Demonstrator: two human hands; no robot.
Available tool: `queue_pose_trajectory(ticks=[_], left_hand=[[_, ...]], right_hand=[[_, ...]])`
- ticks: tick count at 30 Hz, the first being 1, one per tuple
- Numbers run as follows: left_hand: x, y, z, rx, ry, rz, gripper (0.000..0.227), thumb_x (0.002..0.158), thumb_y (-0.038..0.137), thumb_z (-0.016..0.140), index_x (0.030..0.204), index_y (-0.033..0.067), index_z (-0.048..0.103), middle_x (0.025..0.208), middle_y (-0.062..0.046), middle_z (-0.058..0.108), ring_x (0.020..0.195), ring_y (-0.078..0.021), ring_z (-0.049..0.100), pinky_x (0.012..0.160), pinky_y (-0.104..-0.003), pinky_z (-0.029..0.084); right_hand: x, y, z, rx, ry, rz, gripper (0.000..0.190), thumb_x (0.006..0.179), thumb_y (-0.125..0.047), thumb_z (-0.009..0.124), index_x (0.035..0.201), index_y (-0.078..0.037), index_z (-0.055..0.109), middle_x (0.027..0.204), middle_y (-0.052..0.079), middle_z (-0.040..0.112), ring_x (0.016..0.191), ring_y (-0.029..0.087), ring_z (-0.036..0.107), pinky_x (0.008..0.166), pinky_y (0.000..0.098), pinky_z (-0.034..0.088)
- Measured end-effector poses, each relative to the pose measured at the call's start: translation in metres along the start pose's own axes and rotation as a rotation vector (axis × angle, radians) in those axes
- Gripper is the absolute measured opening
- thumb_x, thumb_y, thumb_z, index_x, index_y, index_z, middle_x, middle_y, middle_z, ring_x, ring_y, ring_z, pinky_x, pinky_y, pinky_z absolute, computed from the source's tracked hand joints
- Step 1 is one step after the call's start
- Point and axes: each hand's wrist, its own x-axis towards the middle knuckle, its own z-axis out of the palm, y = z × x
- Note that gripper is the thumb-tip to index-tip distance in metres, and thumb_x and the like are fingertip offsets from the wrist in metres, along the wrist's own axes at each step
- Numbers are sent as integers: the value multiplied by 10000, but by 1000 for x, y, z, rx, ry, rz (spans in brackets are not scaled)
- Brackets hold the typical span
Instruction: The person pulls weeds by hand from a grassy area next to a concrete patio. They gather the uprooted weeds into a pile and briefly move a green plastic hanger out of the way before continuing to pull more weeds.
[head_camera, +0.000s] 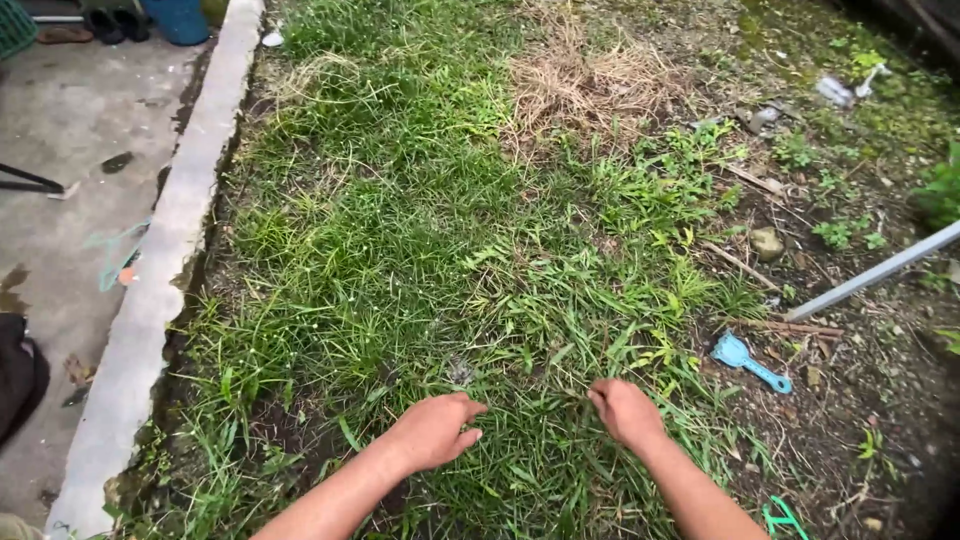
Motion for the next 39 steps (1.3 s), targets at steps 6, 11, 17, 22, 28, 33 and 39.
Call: queue_pose_trajectory(ticks=[6, 11, 17, 22, 28, 33, 39], left_hand=[[6, 1, 6, -38, 24, 56, 426, 1043, 261, 562, 1455, 168, 510, 1544, -119, 427, 1380, -296, 467, 1194, -493, 339], [-10, -4, 3, -78, 9, 41, 416, 1036, 244, 572, 1439, 155, 523, 1529, -102, 460, 1422, -277, 425, 1222, -491, 301], [-20, -21, 0, -75, 34, -8, 401, 1040, 238, 573, 1429, 151, 537, 1522, -95, 474, 1334, -278, 539, 1187, -492, 378], [-13, -16, 0, -60, 72, -11, 401, 1033, 256, 588, 1418, 149, 550, 1481, -91, 524, 1301, -266, 576, 1162, -475, 421], [-3, 15, 1, -157, 181, 42, 602, 995, 239, 595, 1548, 167, 368, 1472, -53, 420, 784, -94, 656, 1029, -378, 548], [10, 33, 13, -127, 389, 231, 639, 961, 149, 628, 1539, 106, 359, 1605, -126, 305, 1399, -295, 405, 1176, -553, 293], [31, 19, 40, -50, 295, 173, 363, 1022, 232, 573, 1351, 80, 594, 1116, -96, 627, 1072, -274, 659, 1054, -469, 515]], right_hand=[[-1, 10, 33, 43, 37, 37, 284, 1015, -180, 495, 1264, -136, 624, 1413, 170, 489, 960, 273, 727, 962, 457, 601], [6, 35, 66, 9, -34, 181, 264, 1010, -206, 515, 1246, -103, 576, 1400, 175, 480, 816, 210, 731, 753, 358, 644], [6, 36, 79, -29, 156, 42, 241, 1010, -241, 503, 1100, -67, 642, 1165, 74, 581, 659, 177, 659, 530, 263, 649], [-1, 17, 62, 23, 294, -98, 222, 982, -229, 532, 1102, -95, 661, 1116, 34, 630, 745, 198, 714, 695, 336, 684], [-28, -24, 33, 61, 200, -231, 192, 985, -243, 550, 1080, -133, 676, 1067, 5, 701, 897, 201, 732, 867, 387, 661], [-41, -37, 36, 123, 118, -454, 144, 1018, -210, 500, 1010, -129, 618, 749, 2, 670, 617, 130, 661, 647, 271, 659], [-45, -48, 31, 241, 138, -508, 188, 1015, -259, 469, 1020, -142, 617, 889, 50, 698, 702, 156, 699, 772, 349, 659]])
